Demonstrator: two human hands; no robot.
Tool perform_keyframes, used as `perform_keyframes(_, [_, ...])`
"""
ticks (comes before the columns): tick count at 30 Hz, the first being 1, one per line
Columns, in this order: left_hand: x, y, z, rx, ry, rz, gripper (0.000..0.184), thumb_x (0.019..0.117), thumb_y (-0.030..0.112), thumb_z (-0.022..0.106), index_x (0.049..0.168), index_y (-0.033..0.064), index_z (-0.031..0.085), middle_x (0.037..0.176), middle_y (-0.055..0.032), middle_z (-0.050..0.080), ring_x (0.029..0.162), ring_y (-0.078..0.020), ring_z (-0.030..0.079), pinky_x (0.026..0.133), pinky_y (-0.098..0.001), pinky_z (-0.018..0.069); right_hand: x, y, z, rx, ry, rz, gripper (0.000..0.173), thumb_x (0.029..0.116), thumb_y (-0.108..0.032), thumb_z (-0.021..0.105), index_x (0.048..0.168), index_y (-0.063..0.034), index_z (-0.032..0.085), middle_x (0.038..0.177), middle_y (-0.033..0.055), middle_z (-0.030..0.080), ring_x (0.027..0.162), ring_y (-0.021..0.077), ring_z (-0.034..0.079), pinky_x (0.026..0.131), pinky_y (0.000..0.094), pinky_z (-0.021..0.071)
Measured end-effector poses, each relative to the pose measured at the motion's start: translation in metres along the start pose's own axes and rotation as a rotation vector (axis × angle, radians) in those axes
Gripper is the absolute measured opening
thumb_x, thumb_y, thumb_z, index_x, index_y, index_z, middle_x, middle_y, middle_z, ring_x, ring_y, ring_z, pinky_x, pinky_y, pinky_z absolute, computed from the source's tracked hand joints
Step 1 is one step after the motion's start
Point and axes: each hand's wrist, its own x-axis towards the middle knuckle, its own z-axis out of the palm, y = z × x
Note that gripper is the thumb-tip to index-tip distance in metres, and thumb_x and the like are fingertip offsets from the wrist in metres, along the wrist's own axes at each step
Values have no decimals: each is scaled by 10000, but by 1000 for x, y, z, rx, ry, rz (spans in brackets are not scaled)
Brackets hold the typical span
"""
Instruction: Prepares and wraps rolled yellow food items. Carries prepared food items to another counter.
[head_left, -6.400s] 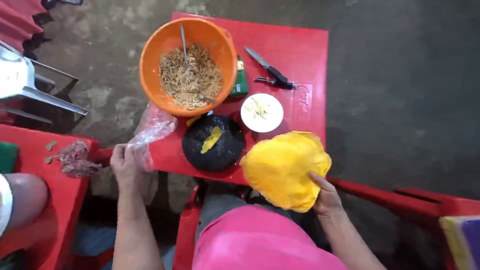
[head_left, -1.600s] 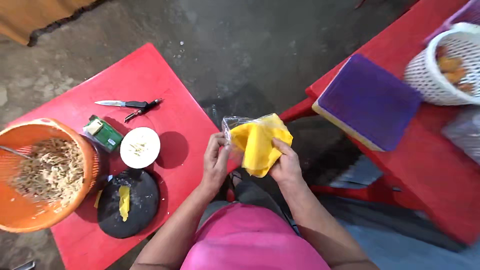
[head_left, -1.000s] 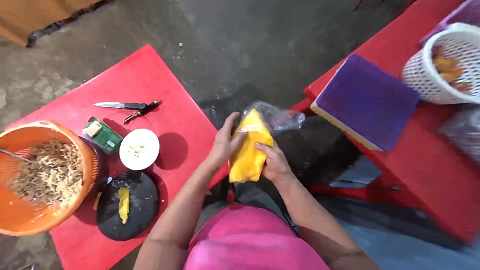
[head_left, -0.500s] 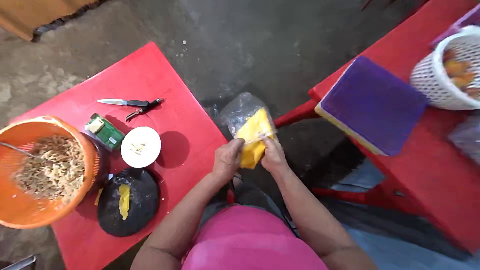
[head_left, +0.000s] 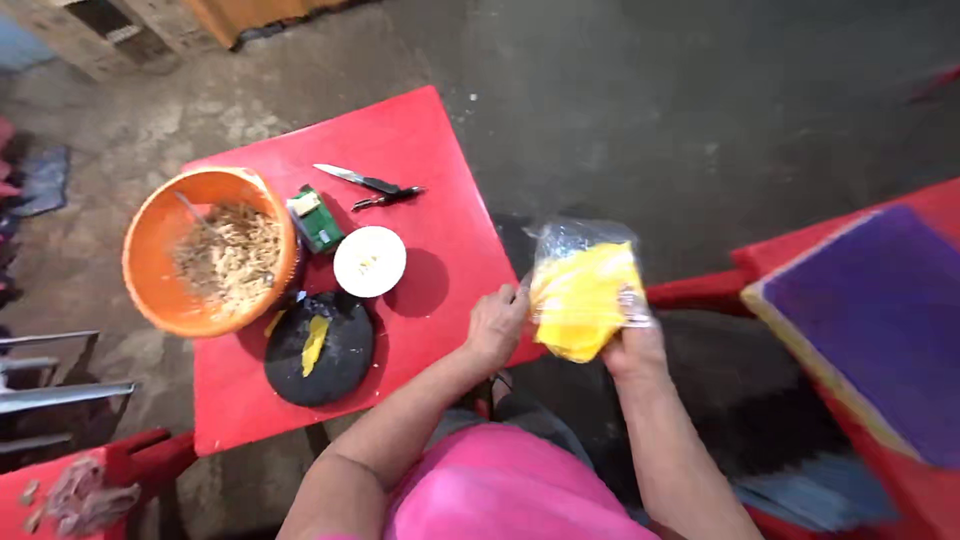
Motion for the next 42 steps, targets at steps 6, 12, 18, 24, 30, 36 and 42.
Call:
perform_keyframes(6, [-39,39,-7,-211,150,335,107,954,27,621,1003,33,715,910,-122,739,869,-272,728,820,-456,584,11,9,12,8,31,-6,286,1106,-236,368,1315,-97,504,1060,7,687,952,93,691,826,337,615])
perform_keyframes(12, [-39,51,-29,-338,275,396,153,892,-10,674,1033,2,732,907,-126,744,813,-248,726,750,-426,591,-22,14,34,-168,-214,-36,299,1092,-190,353,1306,-35,495,1053,-16,680,959,13,661,827,230,579])
perform_keyframes(18, [-46,58,-23,-334,140,455,155,907,-3,653,1042,35,719,936,-126,742,852,-279,730,770,-468,595,-50,-9,96,-249,-2,177,319,1091,-124,429,1338,70,484,1039,141,647,820,94,649,700,236,557])
perform_keyframes(24, [-67,66,-16,-343,59,596,127,923,23,670,1026,69,728,948,-89,745,887,-248,721,792,-429,587,-38,40,34,-294,-451,50,369,1108,-169,350,1383,49,463,1169,74,663,1024,71,669,879,260,584])
perform_keyframes(30, [-65,22,11,-362,-150,345,193,981,73,601,1143,25,694,1008,-144,741,950,-304,727,868,-521,579,6,109,6,-195,-126,336,334,1049,-92,488,1360,25,460,1086,168,654,903,201,678,743,361,596])
perform_keyframes(36, [-79,27,12,-417,-103,500,133,957,50,626,1054,32,715,903,-103,735,840,-248,721,786,-453,585,17,104,19,-572,-374,277,423,1097,-210,438,1483,-36,426,1305,131,630,1122,140,663,921,318,589])
perform_keyframes(42, [-85,-29,-1,-251,-104,420,781,818,569,774,1400,85,586,1305,-178,643,1243,-336,593,1071,-542,448,20,97,-14,-739,-463,312,557,1081,-170,455,1582,-13,271,1388,190,566,1119,160,650,909,318,581])
